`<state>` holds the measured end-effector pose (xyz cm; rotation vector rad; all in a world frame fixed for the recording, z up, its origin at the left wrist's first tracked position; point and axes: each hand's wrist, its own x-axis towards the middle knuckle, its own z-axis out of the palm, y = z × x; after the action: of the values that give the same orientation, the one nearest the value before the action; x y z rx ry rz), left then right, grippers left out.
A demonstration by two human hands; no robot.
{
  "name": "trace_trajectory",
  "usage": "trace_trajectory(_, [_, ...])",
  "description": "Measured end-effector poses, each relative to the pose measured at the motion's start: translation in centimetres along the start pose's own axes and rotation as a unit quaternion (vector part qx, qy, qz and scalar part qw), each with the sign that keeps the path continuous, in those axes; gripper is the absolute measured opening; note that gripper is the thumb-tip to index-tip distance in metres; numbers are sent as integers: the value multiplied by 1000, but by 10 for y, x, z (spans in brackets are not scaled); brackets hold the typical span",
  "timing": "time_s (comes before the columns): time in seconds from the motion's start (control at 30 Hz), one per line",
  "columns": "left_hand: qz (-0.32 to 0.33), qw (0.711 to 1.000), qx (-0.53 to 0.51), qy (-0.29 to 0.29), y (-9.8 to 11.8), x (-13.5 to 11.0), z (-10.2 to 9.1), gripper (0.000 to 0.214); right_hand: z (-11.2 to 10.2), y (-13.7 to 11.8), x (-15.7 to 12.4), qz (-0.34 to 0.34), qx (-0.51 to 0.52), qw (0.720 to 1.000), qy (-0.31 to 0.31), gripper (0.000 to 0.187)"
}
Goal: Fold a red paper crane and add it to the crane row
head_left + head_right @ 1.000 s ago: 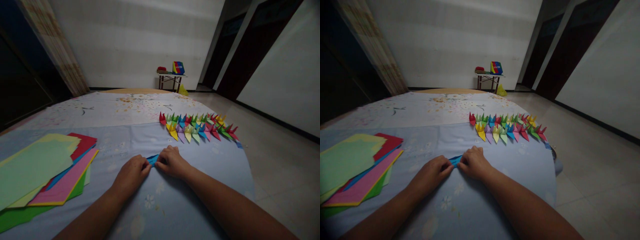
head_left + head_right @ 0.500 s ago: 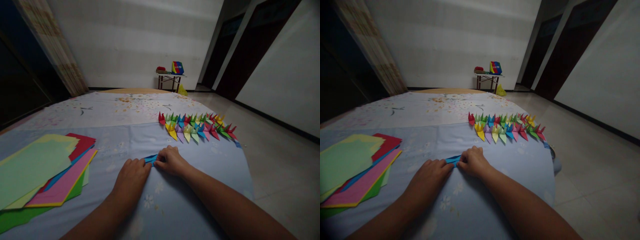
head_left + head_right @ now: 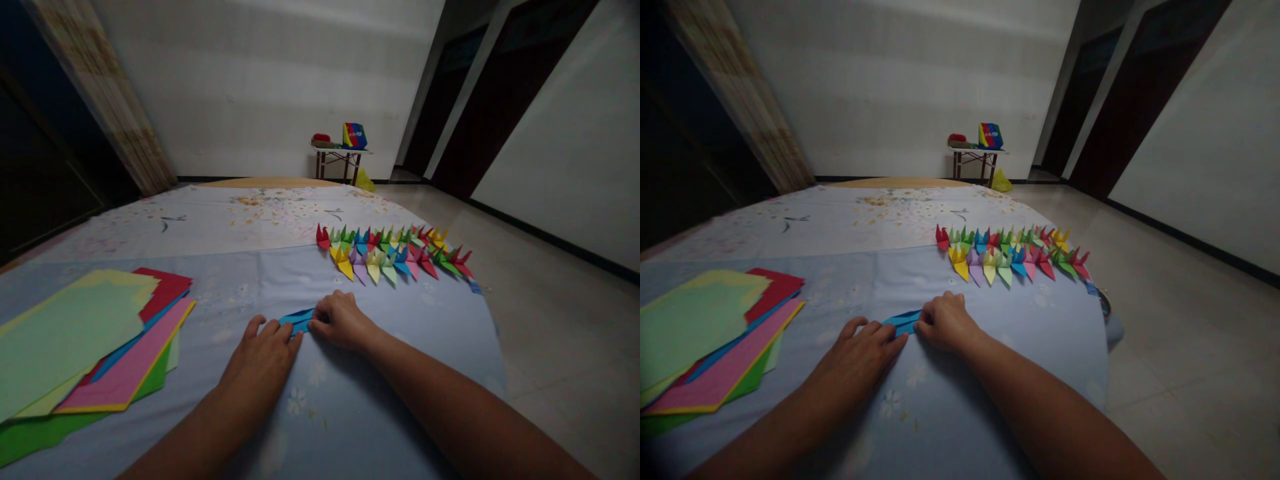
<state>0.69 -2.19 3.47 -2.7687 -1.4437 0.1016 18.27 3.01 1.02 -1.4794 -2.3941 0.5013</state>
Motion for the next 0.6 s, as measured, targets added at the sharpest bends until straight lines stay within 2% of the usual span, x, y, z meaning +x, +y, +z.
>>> trace_trajectory(0.3, [11,1000,-24,12,-8,3,-1,34,0,-5,-2,10,-19,1000,6,26])
trace_trajectory(0.6, [15,999,-38,25,-11,2,1,25,0,0,-5,37,-8,999,16,18])
